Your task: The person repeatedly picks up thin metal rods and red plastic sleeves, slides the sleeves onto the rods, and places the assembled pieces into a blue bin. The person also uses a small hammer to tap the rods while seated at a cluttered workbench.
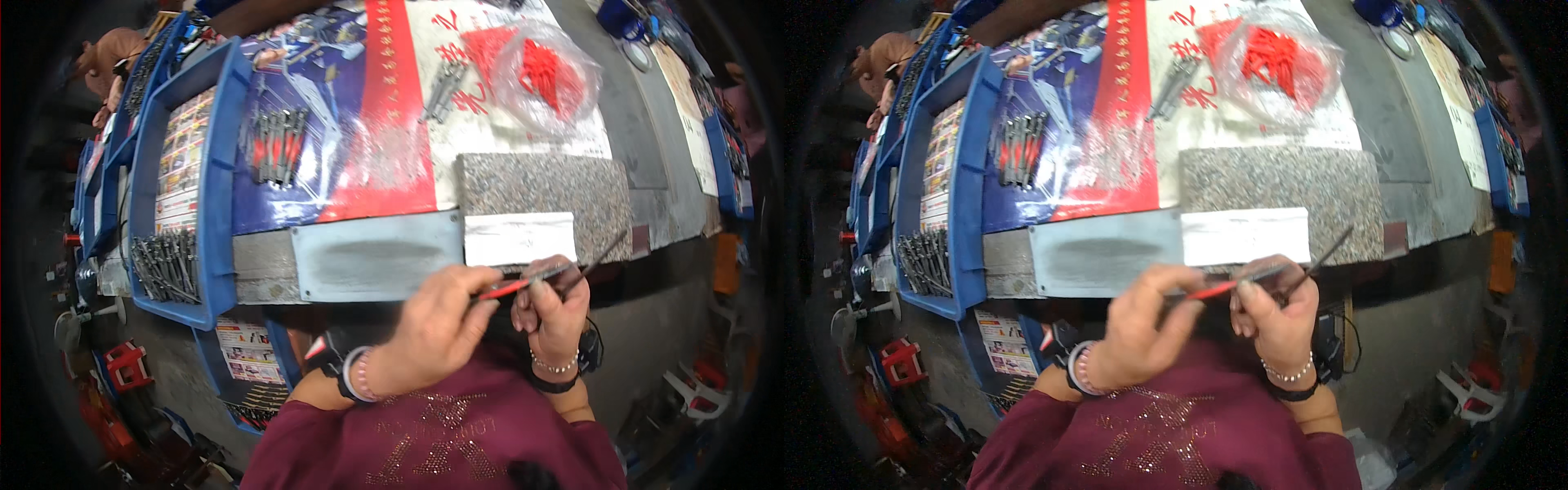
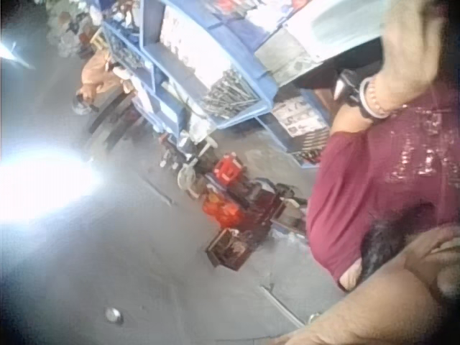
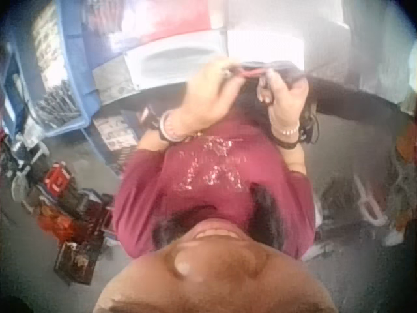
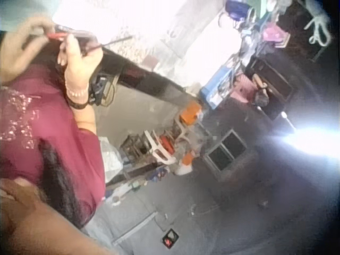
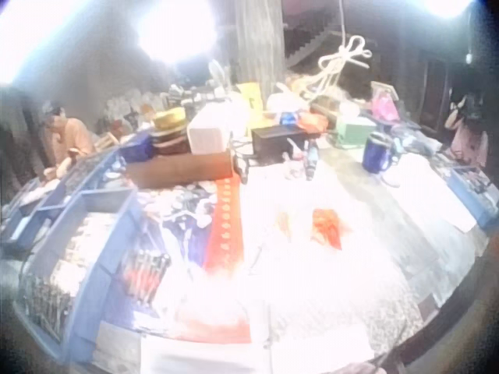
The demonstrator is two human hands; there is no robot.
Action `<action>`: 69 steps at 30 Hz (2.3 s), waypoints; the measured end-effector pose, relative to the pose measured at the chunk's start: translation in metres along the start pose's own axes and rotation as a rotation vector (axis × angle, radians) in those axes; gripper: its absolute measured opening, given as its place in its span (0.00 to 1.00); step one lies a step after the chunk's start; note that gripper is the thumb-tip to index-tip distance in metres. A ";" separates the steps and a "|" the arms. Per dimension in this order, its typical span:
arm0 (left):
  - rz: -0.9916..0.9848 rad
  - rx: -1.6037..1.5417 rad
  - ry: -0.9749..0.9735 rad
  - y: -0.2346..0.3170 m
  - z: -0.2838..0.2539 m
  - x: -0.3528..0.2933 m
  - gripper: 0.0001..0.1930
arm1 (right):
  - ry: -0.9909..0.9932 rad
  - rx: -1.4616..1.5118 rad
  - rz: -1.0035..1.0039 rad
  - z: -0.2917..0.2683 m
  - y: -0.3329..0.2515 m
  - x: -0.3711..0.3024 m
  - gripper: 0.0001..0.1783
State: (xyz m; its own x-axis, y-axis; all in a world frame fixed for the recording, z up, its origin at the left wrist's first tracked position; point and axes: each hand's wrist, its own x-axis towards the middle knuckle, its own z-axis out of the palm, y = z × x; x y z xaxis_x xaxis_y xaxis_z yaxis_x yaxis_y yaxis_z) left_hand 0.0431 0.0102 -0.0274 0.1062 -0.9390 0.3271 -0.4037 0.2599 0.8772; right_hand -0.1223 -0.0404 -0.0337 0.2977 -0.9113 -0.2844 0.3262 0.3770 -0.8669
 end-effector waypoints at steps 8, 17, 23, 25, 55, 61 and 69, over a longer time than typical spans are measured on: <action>-0.119 -0.324 -0.020 0.011 0.020 -0.009 0.16 | -0.061 -0.537 -0.482 0.005 0.009 0.002 0.09; -0.214 -0.521 0.092 0.005 0.039 -0.025 0.13 | -0.079 -0.650 -0.616 0.014 0.020 0.013 0.15; -0.141 -0.540 0.118 0.006 0.037 -0.028 0.14 | -0.102 -0.664 -0.974 0.023 0.018 0.024 0.15; -0.164 -0.461 0.201 0.007 0.037 -0.026 0.14 | -0.037 -0.745 -0.997 0.025 0.021 0.024 0.14; -0.659 -1.390 -0.095 0.006 0.000 -0.026 0.24 | -0.260 -0.192 -0.107 0.023 0.004 0.010 0.11; -0.356 -0.694 -0.078 0.011 0.006 -0.025 0.23 | -0.243 -0.451 -0.341 0.020 0.011 0.009 0.11; -0.253 -0.583 -0.027 0.006 0.014 -0.027 0.19 | -0.052 -0.786 -0.829 0.026 0.026 0.009 0.06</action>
State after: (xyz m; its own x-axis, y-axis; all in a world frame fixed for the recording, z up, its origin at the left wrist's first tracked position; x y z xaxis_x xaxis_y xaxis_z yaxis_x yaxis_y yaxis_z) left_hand 0.0255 0.0343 -0.0363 0.1075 -0.9908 0.0823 0.1926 0.1020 0.9760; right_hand -0.0883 -0.0343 -0.0481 0.2956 -0.8166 0.4958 -0.2061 -0.5613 -0.8016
